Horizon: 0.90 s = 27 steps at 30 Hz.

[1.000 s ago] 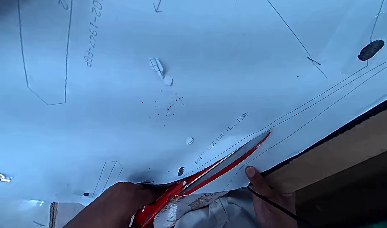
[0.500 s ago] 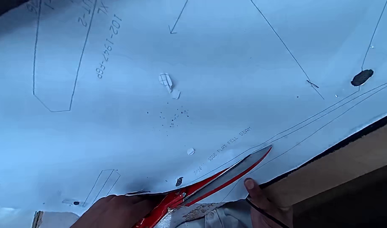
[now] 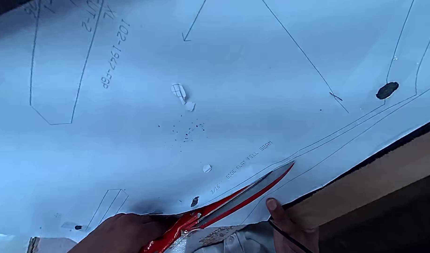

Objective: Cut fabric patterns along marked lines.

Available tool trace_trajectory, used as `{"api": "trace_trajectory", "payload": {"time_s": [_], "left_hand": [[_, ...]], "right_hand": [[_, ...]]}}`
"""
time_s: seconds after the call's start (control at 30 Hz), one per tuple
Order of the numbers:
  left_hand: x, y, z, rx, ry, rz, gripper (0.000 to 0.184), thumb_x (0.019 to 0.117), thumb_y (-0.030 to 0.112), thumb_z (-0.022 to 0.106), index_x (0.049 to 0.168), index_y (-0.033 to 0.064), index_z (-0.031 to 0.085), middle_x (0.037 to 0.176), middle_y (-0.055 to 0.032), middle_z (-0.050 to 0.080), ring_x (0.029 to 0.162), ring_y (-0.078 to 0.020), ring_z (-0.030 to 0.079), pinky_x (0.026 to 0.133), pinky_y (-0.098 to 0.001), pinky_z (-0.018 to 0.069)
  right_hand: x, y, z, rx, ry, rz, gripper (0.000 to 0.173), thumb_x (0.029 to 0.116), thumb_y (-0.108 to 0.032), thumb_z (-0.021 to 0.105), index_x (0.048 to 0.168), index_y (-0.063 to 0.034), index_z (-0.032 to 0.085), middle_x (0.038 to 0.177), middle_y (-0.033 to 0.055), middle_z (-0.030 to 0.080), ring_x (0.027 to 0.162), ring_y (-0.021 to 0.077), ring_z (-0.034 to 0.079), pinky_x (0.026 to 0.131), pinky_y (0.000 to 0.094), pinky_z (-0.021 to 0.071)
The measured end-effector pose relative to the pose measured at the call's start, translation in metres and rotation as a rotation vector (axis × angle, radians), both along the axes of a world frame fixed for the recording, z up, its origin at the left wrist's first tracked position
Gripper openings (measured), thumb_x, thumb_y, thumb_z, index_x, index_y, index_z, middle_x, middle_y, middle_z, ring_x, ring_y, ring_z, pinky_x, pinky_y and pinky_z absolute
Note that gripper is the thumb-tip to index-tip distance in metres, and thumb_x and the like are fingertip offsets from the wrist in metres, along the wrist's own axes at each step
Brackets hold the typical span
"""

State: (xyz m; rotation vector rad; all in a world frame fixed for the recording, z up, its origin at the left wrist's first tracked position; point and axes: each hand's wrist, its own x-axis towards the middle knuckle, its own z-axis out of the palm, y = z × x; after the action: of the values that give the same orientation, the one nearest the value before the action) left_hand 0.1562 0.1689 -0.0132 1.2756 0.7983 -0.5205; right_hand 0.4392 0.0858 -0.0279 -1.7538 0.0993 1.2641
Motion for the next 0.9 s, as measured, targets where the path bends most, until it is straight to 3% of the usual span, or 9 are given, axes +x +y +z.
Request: {"api": "trace_trajectory", "payload": {"time_s": [0.3, 0.53, 0.9], "left_hand": [[0.0, 0.002, 0.001, -0.025, -0.007, -0.021, 0.014, 0.0874, 0.004, 0.072, 0.096, -0.0065, 0.07, 0.087, -0.027, 0.071, 0.075, -0.047, 0.07, 0.064, -0.0648, 0.052], [-0.001, 0.001, -0.004, -0.01, -0.047, 0.009, 0.012, 0.0868, 0.004, 0.072, 0.092, -0.0061, 0.071, 0.082, -0.0249, 0.071, 0.07, -0.0437, 0.069, 0.06, -0.0618, 0.0515], [-0.004, -0.003, -0.011, -0.056, -0.065, 0.037, 0.014, 0.085, 0.006, 0.074, 0.095, -0.0038, 0.073, 0.08, -0.022, 0.071, 0.069, -0.0402, 0.07, 0.061, -0.0604, 0.0528]], "right_hand": [[0.001, 0.0, 0.0, -0.008, 0.008, -0.006, 0.037, 0.0743, 0.004, 0.087, 0.104, -0.0057, 0.068, 0.093, 0.0029, 0.079, 0.088, 0.0112, 0.076, 0.083, 0.0299, 0.0648], [0.001, -0.001, 0.0, -0.012, 0.006, 0.009, 0.036, 0.0753, 0.004, 0.086, 0.105, -0.0057, 0.068, 0.094, 0.0028, 0.078, 0.088, 0.0109, 0.076, 0.083, 0.0295, 0.0645], [0.001, -0.001, -0.001, 0.003, -0.006, 0.029, 0.036, 0.076, 0.003, 0.086, 0.106, -0.0065, 0.069, 0.095, 0.0022, 0.079, 0.089, 0.0107, 0.076, 0.084, 0.0297, 0.0645]]}}
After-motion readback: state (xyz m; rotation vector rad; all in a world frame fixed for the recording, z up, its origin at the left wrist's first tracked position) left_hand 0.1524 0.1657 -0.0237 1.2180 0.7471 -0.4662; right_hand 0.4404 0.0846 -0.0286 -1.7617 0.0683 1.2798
